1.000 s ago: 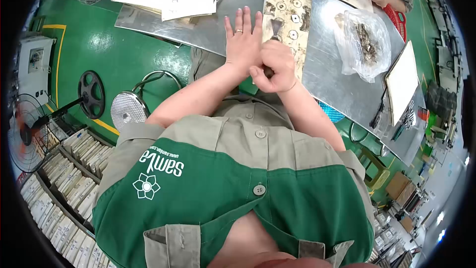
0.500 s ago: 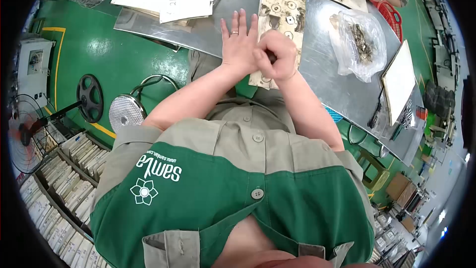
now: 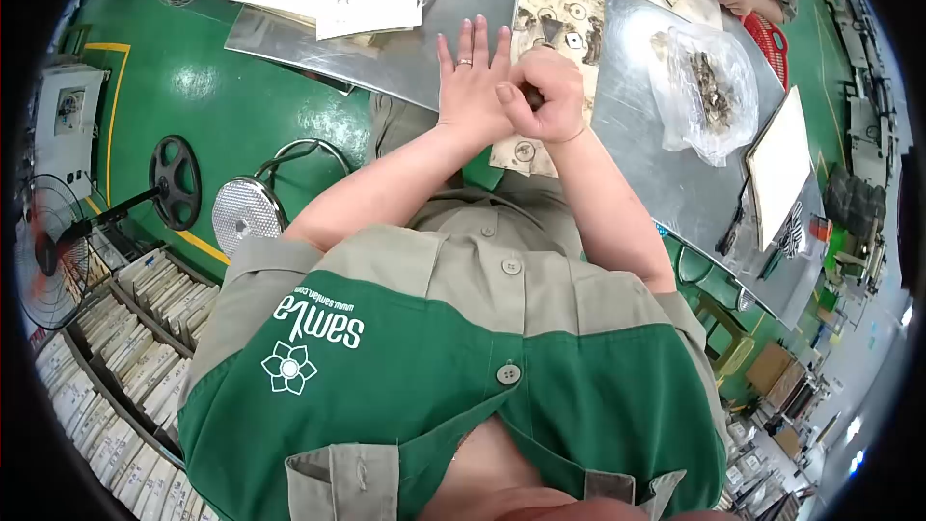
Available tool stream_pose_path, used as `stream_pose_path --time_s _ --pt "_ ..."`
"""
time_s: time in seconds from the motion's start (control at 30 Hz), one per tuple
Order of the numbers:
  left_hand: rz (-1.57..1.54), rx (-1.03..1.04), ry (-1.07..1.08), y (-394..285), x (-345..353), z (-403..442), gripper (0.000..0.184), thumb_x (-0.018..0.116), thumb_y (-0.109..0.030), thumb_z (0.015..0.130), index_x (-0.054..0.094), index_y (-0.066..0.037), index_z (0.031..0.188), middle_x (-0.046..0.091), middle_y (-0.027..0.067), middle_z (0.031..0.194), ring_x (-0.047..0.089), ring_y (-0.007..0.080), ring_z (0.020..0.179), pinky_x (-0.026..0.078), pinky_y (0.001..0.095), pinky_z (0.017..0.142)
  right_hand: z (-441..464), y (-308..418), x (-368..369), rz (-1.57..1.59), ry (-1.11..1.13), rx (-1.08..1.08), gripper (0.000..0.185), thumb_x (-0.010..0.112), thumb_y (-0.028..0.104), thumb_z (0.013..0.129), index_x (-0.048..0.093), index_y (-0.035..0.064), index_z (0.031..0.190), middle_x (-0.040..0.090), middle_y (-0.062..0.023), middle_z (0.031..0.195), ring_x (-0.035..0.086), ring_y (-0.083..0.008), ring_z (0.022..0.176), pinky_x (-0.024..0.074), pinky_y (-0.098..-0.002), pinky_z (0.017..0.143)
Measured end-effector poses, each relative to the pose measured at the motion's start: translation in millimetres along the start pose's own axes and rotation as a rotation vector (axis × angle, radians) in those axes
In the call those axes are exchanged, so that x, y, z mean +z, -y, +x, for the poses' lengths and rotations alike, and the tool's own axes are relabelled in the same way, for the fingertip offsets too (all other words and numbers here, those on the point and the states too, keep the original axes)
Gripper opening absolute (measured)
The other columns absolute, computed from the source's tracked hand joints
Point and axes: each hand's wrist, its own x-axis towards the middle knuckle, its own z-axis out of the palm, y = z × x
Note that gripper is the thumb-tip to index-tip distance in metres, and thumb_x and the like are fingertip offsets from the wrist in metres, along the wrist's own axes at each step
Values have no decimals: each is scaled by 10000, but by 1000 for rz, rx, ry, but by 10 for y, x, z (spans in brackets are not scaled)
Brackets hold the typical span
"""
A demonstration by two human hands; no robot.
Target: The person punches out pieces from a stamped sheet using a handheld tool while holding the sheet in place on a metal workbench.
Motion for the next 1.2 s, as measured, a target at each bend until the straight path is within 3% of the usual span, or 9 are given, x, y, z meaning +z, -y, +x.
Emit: stream_pose_path --time_s 0.13,0.43,0.63,0.77,0.83,0.87,1.0,1.1,1.2 --pt "276 25 7 100 208 33 849 551 -440 910 243 -70 1609 171 279 1654 124 424 1555 -21 665 1211 -201 278 101 192 35 -64 171 703 156 750 599 63 651 500 -65 561 487 -253 509 372 -357 508" --pt "250 20 13 111 255 22 957 628 -456 854 209 -45 1610 174 287 1647 97 426 1558 -20 658 1213 -199 182 130 136 17 -119 239 722 196 772 578 69 630 496 -65 537 499 -274 504 397 -367 510" --pt "74 41 -86 84 196 -4 970 630 -495 836 238 -51 1605 227 272 1637 167 404 1550 8 647 1215 -224 219 107 130 21 -49 179 725 161 713 585 69 649 519 -68 584 517 -270 539 394 -362 522" --pt "462 94 -154 187 385 -20 920 596 -472 861 250 -47 1600 219 285 1636 169 426 1543 30 654 1213 -177 103 129 195 -31 -52 102 689 110 713 617 56 666 557 -69 617 528 -265 549 391 -362 519" --pt "149 25 -13 59 115 -4 828 539 -418 914 251 -64 1604 218 280 1639 179 431 1539 41 656 1214 -138 138 105 187 -63 28 125 695 115 712 602 57 652 540 -70 610 515 -269 544 381 -361 511" --pt "75 55 -70 93 135 -26 806 519 -408 923 252 -74 1606 215 280 1640 175 426 1541 30 651 1216 -163 164 124 144 -63 -20 134 701 116 709 595 61 646 522 -65 597 505 -267 538 375 -358 505" --pt "448 103 -181 260 484 27 901 561 -495 870 264 -59 1601 207 299 1635 157 449 1540 6 646 1216 -187 161 137 97 -13 -107 190 731 132 719 577 83 619 488 -58 540 475 -255 488 366 -365 491" --pt "111 10 32 19 8 -9 819 535 -416 921 250 -70 1606 199 281 1645 153 447 1542 5 648 1216 -24 74 101 27 -65 -4 216 732 136 740 566 84 612 495 -70 543 481 -247 494 372 -363 496" --pt "100 34 -44 128 194 8 772 512 -360 945 240 -76 1609 184 271 1654 152 445 1543 8 652 1216 -151 293 136 112 -65 -17 205 718 128 736 560 84 612 485 -74 540 482 -252 498 372 -363 498"
